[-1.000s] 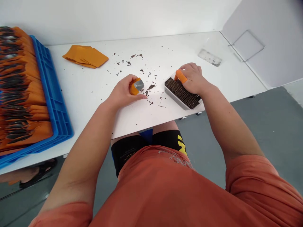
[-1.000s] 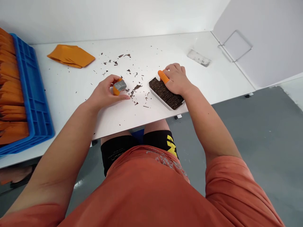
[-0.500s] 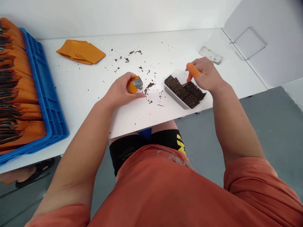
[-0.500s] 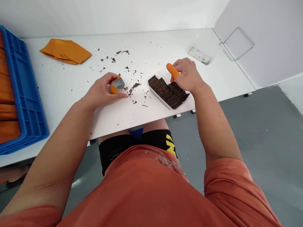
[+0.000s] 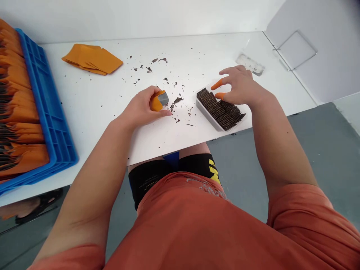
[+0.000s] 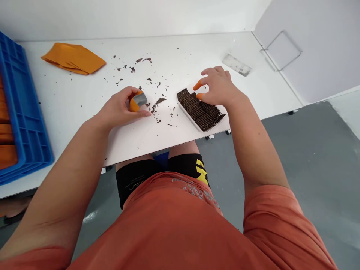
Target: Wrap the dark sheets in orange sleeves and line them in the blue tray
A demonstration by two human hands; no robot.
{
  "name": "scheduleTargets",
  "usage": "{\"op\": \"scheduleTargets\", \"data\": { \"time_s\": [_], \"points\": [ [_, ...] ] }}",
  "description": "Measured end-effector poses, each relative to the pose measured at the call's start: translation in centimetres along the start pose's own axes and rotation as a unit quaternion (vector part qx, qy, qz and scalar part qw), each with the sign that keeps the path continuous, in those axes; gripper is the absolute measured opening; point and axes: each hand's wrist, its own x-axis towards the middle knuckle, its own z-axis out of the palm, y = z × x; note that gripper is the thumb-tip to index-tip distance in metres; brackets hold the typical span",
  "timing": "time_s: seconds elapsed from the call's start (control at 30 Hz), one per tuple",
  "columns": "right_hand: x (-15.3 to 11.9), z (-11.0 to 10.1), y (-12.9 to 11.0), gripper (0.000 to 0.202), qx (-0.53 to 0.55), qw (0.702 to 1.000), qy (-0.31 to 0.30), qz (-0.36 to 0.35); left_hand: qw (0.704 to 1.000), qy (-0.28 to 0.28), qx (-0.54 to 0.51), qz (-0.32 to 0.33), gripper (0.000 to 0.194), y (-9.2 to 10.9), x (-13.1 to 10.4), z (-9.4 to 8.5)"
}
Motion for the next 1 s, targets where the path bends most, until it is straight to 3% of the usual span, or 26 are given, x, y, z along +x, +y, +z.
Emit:
{"op": "scheduleTargets", "data": {
  "time_s": [0.23, 0.4, 0.7, 1.0],
  "points": [
    [0.5, -0.2, 0.4, 0.04, 0.016, 0.997, -0.08, 0.014, 1.0, -0.002, -0.006, 0.022, 0.056, -0.4, 0.2, 0.0],
    [0.6, -0.1, -0.9, 0.045, -0.044, 0.992, -0.115, 0.03, 0.999, -0.024, 0.044, -0.009, 0.057, 0.7, -0.1, -0.3],
    [1.7, 0.5, -3.5, 0.045, -0.085, 0.987, -0.127, 0.05, 0.996, -0.056, 0.053, -0.04, 0.058, 1.5, -0.2, -0.5],
    [0.9, -1.7, -5.6, 0.047, -0.038, 0.99, -0.106, 0.086, 0.997, -0.049, 0.051, -0.025, 0.058, 1.1, -0.1, -0.4]
  ]
}}
